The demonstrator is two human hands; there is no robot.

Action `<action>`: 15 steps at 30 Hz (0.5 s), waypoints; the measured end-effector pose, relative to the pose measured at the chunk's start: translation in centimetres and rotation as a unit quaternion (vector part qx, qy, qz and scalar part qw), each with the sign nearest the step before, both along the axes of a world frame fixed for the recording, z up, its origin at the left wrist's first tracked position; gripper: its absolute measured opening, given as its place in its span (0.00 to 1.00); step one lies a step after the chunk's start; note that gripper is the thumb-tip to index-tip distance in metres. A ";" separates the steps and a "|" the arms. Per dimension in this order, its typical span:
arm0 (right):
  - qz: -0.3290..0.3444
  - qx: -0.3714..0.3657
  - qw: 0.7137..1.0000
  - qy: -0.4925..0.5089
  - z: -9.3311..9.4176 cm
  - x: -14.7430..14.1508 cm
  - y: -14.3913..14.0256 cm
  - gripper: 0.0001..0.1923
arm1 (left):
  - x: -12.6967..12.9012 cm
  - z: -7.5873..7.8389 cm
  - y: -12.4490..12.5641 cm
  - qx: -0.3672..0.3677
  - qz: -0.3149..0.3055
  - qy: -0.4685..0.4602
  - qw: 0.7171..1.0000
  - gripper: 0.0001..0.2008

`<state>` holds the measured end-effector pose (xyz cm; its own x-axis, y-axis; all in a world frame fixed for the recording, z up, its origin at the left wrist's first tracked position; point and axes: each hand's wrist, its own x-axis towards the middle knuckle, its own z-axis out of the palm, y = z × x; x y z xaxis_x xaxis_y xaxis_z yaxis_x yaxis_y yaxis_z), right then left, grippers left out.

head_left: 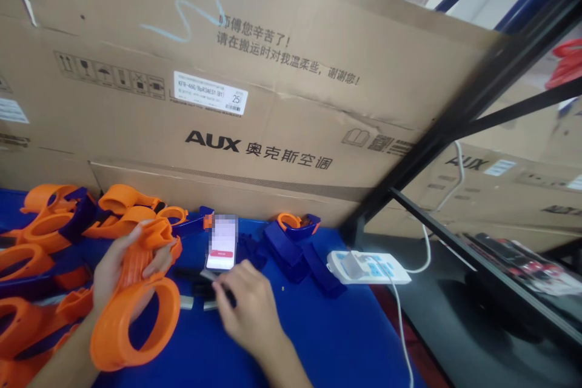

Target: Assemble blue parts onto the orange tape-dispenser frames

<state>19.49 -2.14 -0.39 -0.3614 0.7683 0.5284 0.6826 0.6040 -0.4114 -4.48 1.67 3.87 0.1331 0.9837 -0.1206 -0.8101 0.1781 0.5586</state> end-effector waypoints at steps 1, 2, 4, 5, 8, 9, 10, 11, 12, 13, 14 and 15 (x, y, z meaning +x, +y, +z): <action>0.018 0.010 0.999 -0.025 -0.4 -1.2 -0.4 0.07 | 0.3 -0.2 -0.1 0.031 -0.005 0.008 0.999 0.06; 0.027 0.018 0.998 -0.051 -0.9 -2.3 -0.8 0.07 | 0.4 -0.5 -0.2 0.055 -0.009 0.017 0.998 0.07; 0.031 0.034 0.994 -0.098 -1.9 -3.9 -1.5 0.09 | 0.5 -0.9 -0.2 0.068 -0.025 0.030 0.997 0.08; 0.029 0.037 0.992 -0.115 -2.3 -4.4 -1.6 0.09 | 0.4 -1.1 -0.1 0.068 -0.036 0.038 0.996 0.10; 0.018 0.028 0.990 -0.137 -3.1 -5.1 -1.7 0.07 | 0.3 -1.1 -0.1 0.074 -0.052 0.060 0.994 0.12; 0.015 0.022 0.991 -0.134 -3.1 -5.0 -1.6 0.07 | 0.4 -1.0 -0.1 0.078 -0.047 0.067 0.994 0.11; 0.011 0.017 0.992 -0.125 -3.0 -4.9 -1.4 0.06 | 0.5 -0.8 -0.2 0.082 -0.038 0.074 0.993 0.11; 0.008 0.012 0.994 -0.109 -2.7 -4.6 -1.3 0.06 | 0.6 -0.7 -0.2 0.085 -0.029 0.081 0.993 0.10; 0.003 0.007 0.996 -0.085 -2.4 -4.2 -1.1 0.06 | 0.8 -0.7 -0.3 0.087 -0.020 0.091 0.992 0.09; -0.004 0.003 0.998 -0.055 -1.9 -3.6 -0.8 0.06 | 1.0 -0.7 -0.3 0.088 -0.011 0.103 0.991 0.09; -0.012 -0.001 1.000 -0.019 -1.5 -3.0 -0.6 0.07 | 1.2 -0.8 -0.3 0.088 -0.002 0.119 0.989 0.09; -0.024 -0.005 1.000 0.020 -1.0 -2.3 -0.4 0.07 | 1.4 -0.9 -0.3 0.089 0.005 0.138 0.986 0.09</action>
